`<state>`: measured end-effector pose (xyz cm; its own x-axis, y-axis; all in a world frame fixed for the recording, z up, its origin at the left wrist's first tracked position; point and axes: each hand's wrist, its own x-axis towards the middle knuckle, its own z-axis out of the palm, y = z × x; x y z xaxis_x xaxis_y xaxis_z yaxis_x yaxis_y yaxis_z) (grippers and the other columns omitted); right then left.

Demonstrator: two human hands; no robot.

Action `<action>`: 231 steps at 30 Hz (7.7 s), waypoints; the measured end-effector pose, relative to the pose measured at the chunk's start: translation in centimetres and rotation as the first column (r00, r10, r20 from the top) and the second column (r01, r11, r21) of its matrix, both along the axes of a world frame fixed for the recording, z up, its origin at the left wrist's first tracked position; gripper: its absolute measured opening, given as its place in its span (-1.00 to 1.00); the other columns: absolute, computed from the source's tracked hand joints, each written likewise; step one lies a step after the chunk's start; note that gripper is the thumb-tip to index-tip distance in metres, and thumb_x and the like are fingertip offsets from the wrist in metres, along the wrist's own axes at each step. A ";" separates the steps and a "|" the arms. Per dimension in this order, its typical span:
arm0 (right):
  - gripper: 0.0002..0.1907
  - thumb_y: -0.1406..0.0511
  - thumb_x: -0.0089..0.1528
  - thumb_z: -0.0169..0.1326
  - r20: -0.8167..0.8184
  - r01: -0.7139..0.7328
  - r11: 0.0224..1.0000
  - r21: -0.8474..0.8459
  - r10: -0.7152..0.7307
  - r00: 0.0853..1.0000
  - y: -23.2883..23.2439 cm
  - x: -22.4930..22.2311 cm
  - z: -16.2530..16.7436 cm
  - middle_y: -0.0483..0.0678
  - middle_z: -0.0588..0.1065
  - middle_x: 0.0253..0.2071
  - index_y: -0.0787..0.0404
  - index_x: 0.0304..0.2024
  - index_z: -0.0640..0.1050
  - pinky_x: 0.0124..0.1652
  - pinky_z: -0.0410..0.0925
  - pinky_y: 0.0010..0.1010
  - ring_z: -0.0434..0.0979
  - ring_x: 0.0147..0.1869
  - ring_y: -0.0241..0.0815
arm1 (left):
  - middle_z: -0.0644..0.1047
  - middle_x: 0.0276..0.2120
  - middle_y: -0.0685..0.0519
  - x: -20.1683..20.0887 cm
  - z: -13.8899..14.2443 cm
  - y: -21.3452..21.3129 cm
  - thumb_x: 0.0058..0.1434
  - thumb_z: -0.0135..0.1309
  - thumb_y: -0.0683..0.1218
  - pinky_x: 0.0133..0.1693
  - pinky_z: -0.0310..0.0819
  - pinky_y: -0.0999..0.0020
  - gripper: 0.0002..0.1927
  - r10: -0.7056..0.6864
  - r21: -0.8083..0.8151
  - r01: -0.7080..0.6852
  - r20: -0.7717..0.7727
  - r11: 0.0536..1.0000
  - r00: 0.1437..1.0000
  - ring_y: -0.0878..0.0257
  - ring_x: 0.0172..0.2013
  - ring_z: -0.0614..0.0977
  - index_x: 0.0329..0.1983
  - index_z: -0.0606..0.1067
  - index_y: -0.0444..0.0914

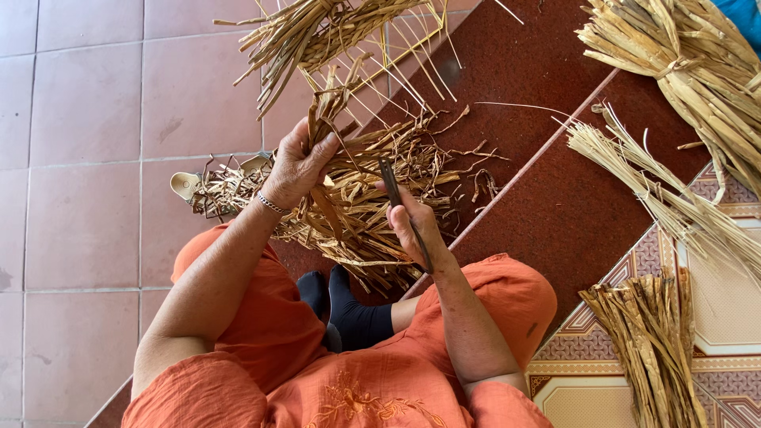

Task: The person sits on a tiled floor and repeatedly picks up dried plant strips, trims them with scissors, and places the trimmed pieces aside. The person also gathers and aligns the strips by hand between trimming cycles.

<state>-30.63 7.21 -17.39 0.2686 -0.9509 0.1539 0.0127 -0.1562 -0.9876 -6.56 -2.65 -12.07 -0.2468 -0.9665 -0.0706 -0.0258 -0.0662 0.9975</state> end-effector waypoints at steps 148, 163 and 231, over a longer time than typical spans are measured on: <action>-0.59 0.26 0.30 0.18 0.293 0.512 -0.159 0.844 -0.665 -0.688 51.9 -27.3 -1.2 0.19 0.60 -0.24 0.36 0.11 0.42 -0.11 0.67 -0.18 0.71 -0.21 0.02 | 0.59 -0.12 -0.05 -5.0 -4.0 14.2 0.37 0.16 -0.18 -0.30 0.65 0.40 -0.51 -0.092 0.211 0.063 0.133 0.975 0.987 0.28 -0.33 0.67 0.32 0.33 -0.34; -0.91 0.43 0.44 0.08 0.362 0.859 0.290 0.422 -0.923 0.133 34.0 -12.4 2.9 -0.07 0.51 -0.31 0.21 -0.04 0.56 -0.33 0.35 -0.45 0.45 -0.34 -0.29 | 0.61 -0.09 -0.13 0.4 -9.3 14.5 0.20 0.27 0.16 0.04 0.49 0.11 -0.59 -0.256 0.170 0.314 0.932 0.934 0.258 0.01 -0.04 0.57 -0.09 0.66 -0.22; -0.57 0.09 0.54 -0.19 0.407 0.068 0.887 0.456 -0.275 0.871 12.4 8.3 -0.2 -0.04 0.58 -0.07 0.28 0.00 0.56 0.11 0.42 -0.34 0.57 0.07 -0.20 | 0.59 -0.25 -0.14 -0.5 -8.4 18.5 0.48 -0.03 0.22 -0.17 0.59 0.28 -0.46 0.029 0.133 -0.067 0.271 0.989 0.962 0.16 -0.24 0.64 -0.23 0.54 -0.37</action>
<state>-22.33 19.64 -17.62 0.0948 -0.9747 -0.2024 0.4809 0.2229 -0.8480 -7.06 15.87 -20.43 -0.1540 -0.9525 -0.2628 -0.2840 -0.2120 0.9351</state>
